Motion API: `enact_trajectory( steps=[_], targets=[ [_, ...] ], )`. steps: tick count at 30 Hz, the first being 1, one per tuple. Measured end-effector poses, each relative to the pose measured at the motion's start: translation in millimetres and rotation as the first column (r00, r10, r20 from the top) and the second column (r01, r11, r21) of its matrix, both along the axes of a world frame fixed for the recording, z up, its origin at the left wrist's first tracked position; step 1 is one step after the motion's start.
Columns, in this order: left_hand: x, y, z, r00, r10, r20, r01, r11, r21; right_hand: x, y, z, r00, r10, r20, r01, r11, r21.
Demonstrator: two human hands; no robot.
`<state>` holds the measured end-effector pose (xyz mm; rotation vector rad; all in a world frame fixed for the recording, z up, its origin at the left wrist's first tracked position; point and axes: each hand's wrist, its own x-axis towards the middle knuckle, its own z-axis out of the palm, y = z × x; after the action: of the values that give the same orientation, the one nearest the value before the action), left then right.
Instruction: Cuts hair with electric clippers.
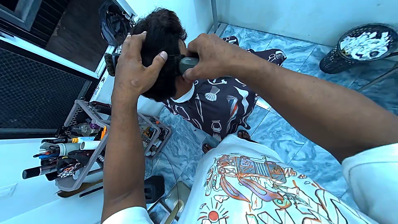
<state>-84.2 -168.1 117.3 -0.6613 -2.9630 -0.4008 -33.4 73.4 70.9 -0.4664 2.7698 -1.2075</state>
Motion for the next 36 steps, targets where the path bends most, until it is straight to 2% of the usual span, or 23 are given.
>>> enact_trajectory(
  steps=[3,4,7,8,11,13,17,18,22,23,26,27,31,32,36],
  targets=[
    [0.2,-0.3,0.8,1.0,0.006,0.011,-0.006,1.0,-0.007,0.0,1.5,-2.7,0.995,-0.095,0.036,0.088,0.983,0.163],
    [0.2,0.0,0.9,1.0,0.004,0.012,-0.004,1.0,-0.009,0.2,0.5,-0.5,0.995,-0.091,0.04,0.085,0.986,0.141],
    [0.2,-0.3,1.1,1.0,-0.006,-0.003,0.006,1.0,-0.018,2.1,-3.0,9.9,0.999,0.004,0.044,-0.001,0.997,-0.08],
    [0.2,-0.7,1.4,1.0,-0.005,-0.004,0.004,1.0,-0.02,2.6,-3.4,11.1,0.999,0.021,0.038,-0.017,0.996,-0.089],
    [1.6,-1.0,1.9,1.0,0.01,0.017,-0.01,1.0,-0.01,4.8,-1.0,9.5,0.999,-0.034,0.037,0.03,0.993,0.118],
    [1.1,-0.6,1.5,1.0,0.012,0.018,-0.011,1.0,-0.009,5.3,-0.6,9.3,0.996,-0.077,0.052,0.067,0.983,0.174],
    [-0.2,-1.0,2.7,1.0,-0.012,0.0,0.012,0.999,-0.034,4.9,-5.0,21.7,0.999,0.013,0.05,-0.011,0.999,-0.046],
    [0.1,-0.6,3.9,1.0,-0.014,0.006,0.014,0.999,-0.038,5.1,-4.8,22.8,0.999,0.019,0.051,-0.018,0.999,-0.031],
    [2.0,-0.4,6.0,0.999,0.0,0.033,0.001,1.0,-0.03,9.8,-1.2,20.8,0.995,-0.066,0.071,0.051,0.979,0.197],
    [1.3,-0.3,5.7,0.999,-0.003,0.032,0.004,0.999,-0.032,9.5,-0.7,21.4,0.995,-0.068,0.076,0.054,0.983,0.173],
    [-0.2,-1.1,5.3,1.0,-0.019,0.017,0.019,0.999,-0.04,5.2,-3.1,25.3,0.995,-0.006,0.097,0.009,0.999,-0.036],
    [0.0,-1.1,5.4,1.0,-0.02,0.017,0.02,0.999,-0.041,5.0,-3.4,26.2,0.995,0.005,0.096,-0.002,0.999,-0.036],
    [2.5,-0.3,6.9,0.999,0.003,0.033,-0.002,0.999,-0.04,9.6,0.1,23.9,0.994,-0.073,0.075,0.056,0.976,0.209],
    [2.4,0.0,6.7,0.999,0.001,0.034,0.001,0.999,-0.042,10.0,0.1,24.0,0.994,-0.075,0.076,0.057,0.976,0.21],
    [0.8,-0.2,7.1,0.999,-0.023,0.023,0.024,0.999,-0.049,4.7,-3.2,27.1,0.997,0.038,0.064,-0.038,0.999,-0.001]
  ],
)
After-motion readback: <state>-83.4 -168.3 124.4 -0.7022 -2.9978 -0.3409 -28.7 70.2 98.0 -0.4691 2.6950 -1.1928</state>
